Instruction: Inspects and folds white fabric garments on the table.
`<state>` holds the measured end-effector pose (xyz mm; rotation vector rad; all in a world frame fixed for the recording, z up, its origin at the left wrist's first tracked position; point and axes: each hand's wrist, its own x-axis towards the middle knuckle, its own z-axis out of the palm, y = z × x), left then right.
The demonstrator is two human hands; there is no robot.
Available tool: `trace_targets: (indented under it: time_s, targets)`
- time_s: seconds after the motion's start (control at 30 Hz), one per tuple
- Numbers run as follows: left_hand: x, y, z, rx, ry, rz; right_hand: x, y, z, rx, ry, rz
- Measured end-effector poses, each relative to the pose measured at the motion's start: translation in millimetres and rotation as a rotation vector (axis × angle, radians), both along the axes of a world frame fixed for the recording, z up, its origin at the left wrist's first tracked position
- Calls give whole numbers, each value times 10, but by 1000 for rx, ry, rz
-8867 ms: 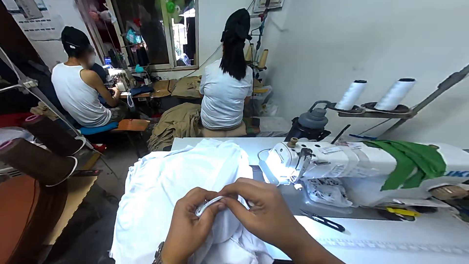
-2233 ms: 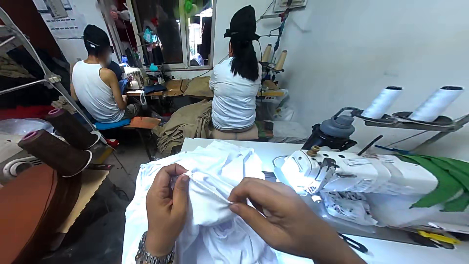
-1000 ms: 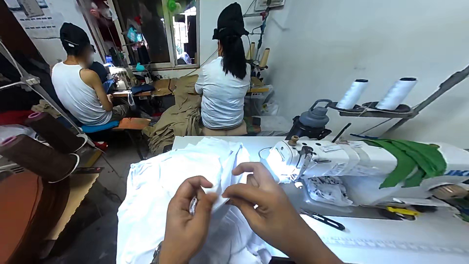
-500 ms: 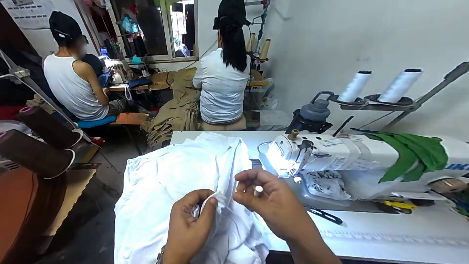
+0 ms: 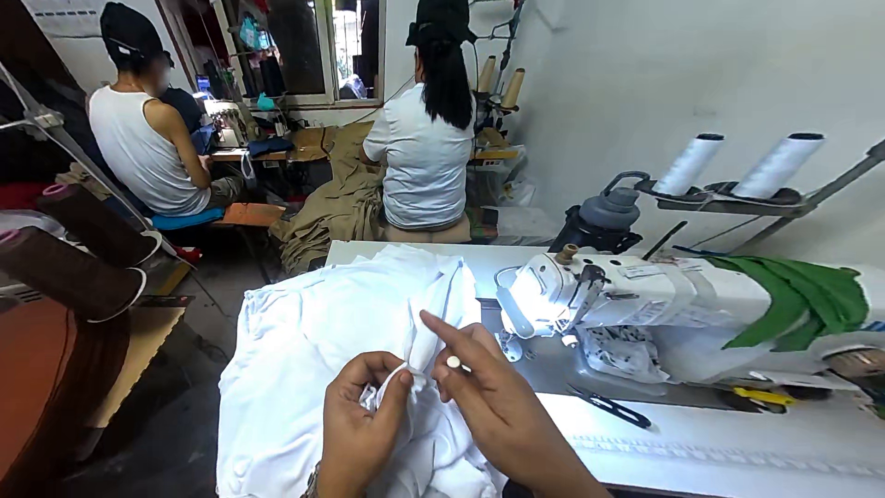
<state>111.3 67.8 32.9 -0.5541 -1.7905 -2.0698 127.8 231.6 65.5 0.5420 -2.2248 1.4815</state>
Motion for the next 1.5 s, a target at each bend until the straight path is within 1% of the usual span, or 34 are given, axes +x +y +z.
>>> trace_targets:
  time_s: [0.1, 0.13, 0.2, 0.3, 0.37, 0.63, 0.8, 0.97, 1.0, 1.07, 1.17, 1.23, 1.3, 1.33, 1.37, 1.43, 1.5]
  targets:
    - [8, -3, -9, 27, -14, -21, 4, -13, -12, -251, -6, 21]
    - [9, -8, -12, 28, -16, -27, 7, -12, -16, -302, 7, 24]
    - [8, -10, -18, 24, -14, -28, 7, -10, -26, -324, 49, 34]
    - [13, -6, -13, 10, -8, -25, -7, -25, -65, -283, 84, 39]
    - [16, -5, -14, 3, 6, -33, -16, -50, -101, -241, 100, 7]
    - [21, 7, -23, -14, 17, -35, -20, -104, -147, -194, 116, -38]
    - [5, -3, -47, -61, 15, 8, -52, -142, -85, -127, 137, -45]
    - [0, 72, -157, -90, 26, 11, -116, -223, 13, -35, 115, -38]
    - [0, 65, -147, -72, 3, 0, -133, -214, 26, -68, 94, -32]
    - [-16, 13, -116, -41, -46, -26, -184, -113, 35, -201, 50, 3]
    - [-35, -46, -124, -26, -103, -18, -240, 38, 48, -507, -86, 80]
    - [-39, -47, -127, -8, -112, -12, -238, 86, 56, -664, -184, 103]
    - [-45, -35, -135, 13, -107, -14, -232, 107, 45, -744, -244, 79]
    - [-46, -31, -138, 18, -107, -16, -228, 112, 20, -712, -237, 63]
    - [-47, -30, -138, 23, -106, -18, -221, 110, -16, -633, -205, 51]
    - [-45, -25, -135, 28, -103, -18, -188, 59, -82, -393, -91, 41]
    - [-32, -15, -130, 33, -103, -16, -138, -37, -118, -226, 0, 23]
